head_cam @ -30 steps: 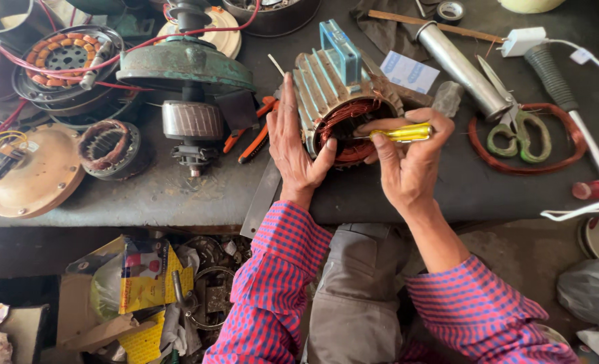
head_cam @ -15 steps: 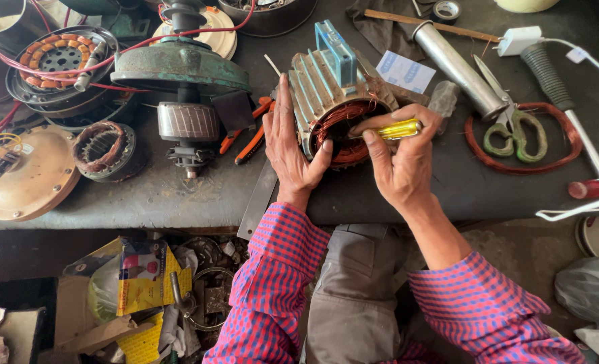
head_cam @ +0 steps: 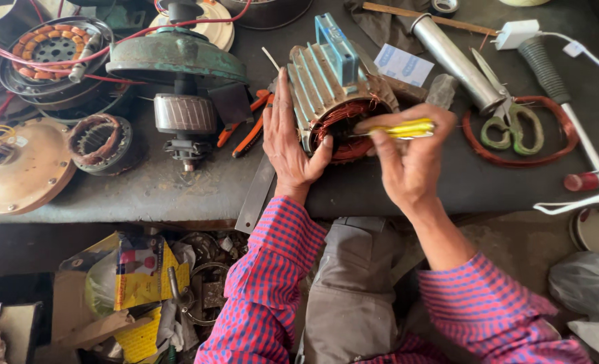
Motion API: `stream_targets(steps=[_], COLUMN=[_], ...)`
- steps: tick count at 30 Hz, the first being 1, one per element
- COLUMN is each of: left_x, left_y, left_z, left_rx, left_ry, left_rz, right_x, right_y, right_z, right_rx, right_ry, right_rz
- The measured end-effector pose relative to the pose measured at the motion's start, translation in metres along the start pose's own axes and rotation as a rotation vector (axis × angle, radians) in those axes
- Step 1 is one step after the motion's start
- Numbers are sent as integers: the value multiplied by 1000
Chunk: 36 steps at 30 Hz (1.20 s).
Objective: The person works on a disassembled electric motor stator, using a screwdriver and a rubber mallet to adjust and compact the copper windings. They also use a metal bar and a cylindrical tool to press and align the coils inside the stator.
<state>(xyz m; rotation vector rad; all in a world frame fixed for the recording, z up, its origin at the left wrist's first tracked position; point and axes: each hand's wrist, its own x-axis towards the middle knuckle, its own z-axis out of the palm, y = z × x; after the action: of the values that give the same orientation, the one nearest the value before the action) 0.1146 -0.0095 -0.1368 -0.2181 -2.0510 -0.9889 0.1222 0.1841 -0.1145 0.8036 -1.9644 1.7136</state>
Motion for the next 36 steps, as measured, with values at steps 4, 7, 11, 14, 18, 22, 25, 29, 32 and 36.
stream_targets(steps=[4,7,11,14,18,22,25,29,32,36], left_x=[-1,-2,-6,-9,-15,-16,-16,-16,-17,-28], left_y=[-1,-1,1,5,12,18,21,23,26,34], left_z=[0,0,-2,-9,-19,-25,-25,-26,-29,-43], left_rx=[-11,0,-24,-26,-18,-43,-69,-67,-82,47], left_ry=[2,-20,-70,-112,-155,-199,-225,-226,-241,-314], left_rz=[34,27,14,22,68,40,-23,-16,-28,-21], right_x=[-19,-33,-41,-38,-31,-31,-32,-28,-25,-42], right_y=[-2,-8,-18,-26,-29,-31,-33,-35,-39,-52], right_z=[-2,-5,-11,-8,6,13,13,13,9,-4], right_rx=[134,123,41,-336,-642,-758,-801,-888,-908,-768], right_ry=[102,117,152,72,-110,-170,-181,-247,-311,-279], right_rz=[21,24,43,87,-39,-77,-92,-50,-8,-94])
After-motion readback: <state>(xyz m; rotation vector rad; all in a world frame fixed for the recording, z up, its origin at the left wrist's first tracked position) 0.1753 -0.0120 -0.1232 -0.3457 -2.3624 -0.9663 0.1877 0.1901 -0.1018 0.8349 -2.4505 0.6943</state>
